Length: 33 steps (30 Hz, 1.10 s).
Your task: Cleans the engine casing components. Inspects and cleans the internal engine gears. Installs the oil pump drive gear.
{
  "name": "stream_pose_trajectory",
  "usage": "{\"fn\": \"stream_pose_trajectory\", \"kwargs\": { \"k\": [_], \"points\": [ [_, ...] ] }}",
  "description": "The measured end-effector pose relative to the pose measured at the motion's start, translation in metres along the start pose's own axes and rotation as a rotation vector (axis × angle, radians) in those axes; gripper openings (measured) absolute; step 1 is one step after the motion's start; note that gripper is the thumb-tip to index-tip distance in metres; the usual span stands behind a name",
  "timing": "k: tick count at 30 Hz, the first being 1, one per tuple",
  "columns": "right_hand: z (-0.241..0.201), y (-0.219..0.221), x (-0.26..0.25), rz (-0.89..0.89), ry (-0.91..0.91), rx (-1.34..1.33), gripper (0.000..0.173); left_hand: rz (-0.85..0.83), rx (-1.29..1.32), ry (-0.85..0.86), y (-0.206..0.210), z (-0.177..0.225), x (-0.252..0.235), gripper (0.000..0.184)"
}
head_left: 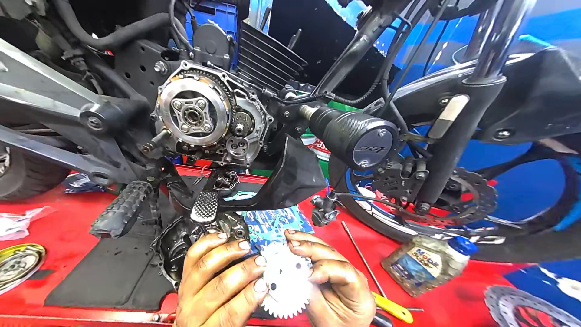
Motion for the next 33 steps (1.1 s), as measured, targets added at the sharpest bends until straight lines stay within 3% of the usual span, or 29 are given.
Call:
{"fn": "stream_pose_trajectory", "kwargs": {
  "k": [16, 22, 33],
  "points": [
    [0.003, 0.0, 0.003, 0.009, -0.003, 0.018, 0.015, 0.016, -0.011, 0.023, 0.001, 0.0, 0.002, 0.015],
    [0.004, 0.0, 0.004, -0.013, 0.005, 0.04, 0.015, 0.05, -0.037, -0.052, 0.006, -0.009, 0.002, 0.007],
    [0.009, -0.001, 0.006, -0.018, 0.058, 0.054, 0.016, 0.063, 0.069, -0.214, 0.011, -0.022, 0.002, 0.01]
  ]
}}
Point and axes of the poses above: each hand's wrist, its own x-axis away from the middle knuckle, its own y-axis out of the palm, z = x × y, the point moved 9 cm from there along -x, towards the middle knuckle, and after that the axes turned 15 degrees about -y, right-handed, at the moved point
